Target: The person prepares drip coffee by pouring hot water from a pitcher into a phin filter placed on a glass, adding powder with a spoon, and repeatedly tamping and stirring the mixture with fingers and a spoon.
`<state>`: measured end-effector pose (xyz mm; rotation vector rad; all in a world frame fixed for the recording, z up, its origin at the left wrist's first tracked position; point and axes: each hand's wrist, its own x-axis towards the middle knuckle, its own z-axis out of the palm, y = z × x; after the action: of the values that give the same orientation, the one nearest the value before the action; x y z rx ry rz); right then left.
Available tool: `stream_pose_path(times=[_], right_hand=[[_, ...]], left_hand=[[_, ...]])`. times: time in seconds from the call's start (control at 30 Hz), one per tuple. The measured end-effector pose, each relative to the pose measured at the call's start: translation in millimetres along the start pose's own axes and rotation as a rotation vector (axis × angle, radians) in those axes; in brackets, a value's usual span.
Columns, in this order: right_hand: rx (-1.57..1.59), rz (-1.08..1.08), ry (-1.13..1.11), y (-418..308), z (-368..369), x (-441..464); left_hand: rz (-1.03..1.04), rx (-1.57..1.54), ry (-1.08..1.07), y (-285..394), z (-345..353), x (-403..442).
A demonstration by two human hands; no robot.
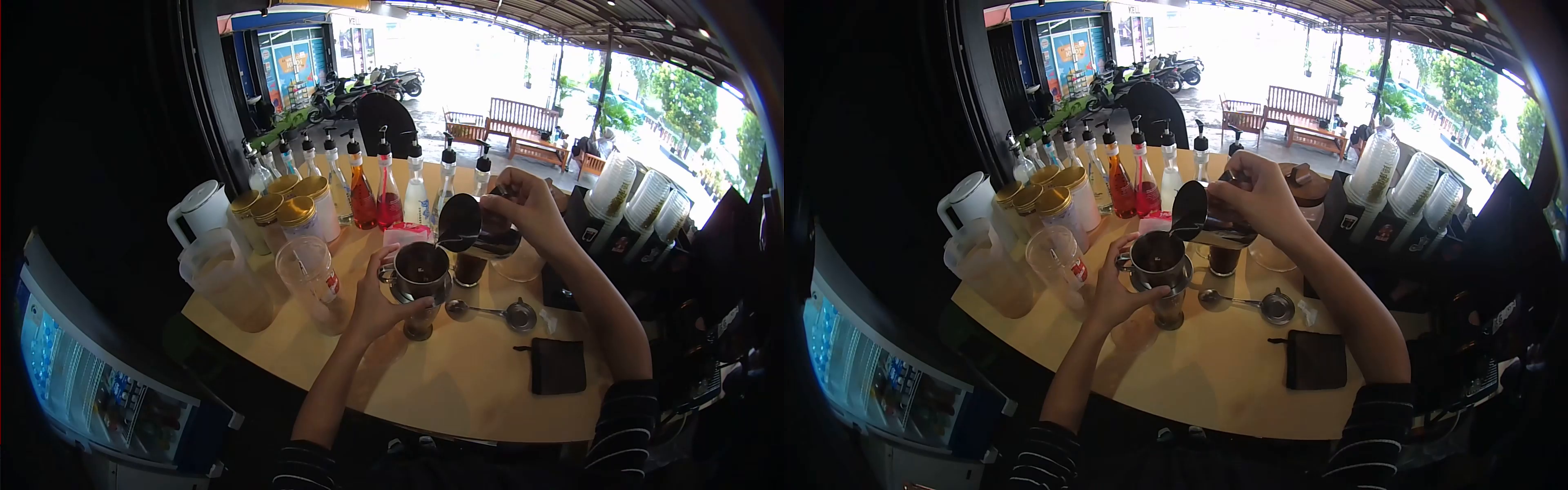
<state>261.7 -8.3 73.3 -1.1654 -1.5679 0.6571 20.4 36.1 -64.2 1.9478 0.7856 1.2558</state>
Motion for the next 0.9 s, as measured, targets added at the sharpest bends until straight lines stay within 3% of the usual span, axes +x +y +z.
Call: stream_pose_path(times=[0.27,0.43,0.5,0.67,0.77,0.8,0.9], right_hand=[[0.270,0.063,0.240,38,-9,-64],[0.440,0.396,0.313,105,12,-134],[0.526,0.394,0.319,137,22,-150],[0.830,0.438,0.304,161,46,-168],[0.855,0.483,0.316,172,51,-171],[0.897,0.455,0.238,195,48,-173],[0.687,0.446,0.049,199,35,-163]], left_hand=[[0.025,-0.028,0.019,-2,2,-1],[0.036,-0.026,0.009,-4,1,-2],[0.030,0.024,0.007,-6,1,-3],[0.054,0.009,-0.006,-11,1,-2],[0.040,0.027,-0.004,-8,1,-2],[0.041,0.031,-0.004,-8,1,-2],[0.043,0.024,0.000,-12,1,-2]])
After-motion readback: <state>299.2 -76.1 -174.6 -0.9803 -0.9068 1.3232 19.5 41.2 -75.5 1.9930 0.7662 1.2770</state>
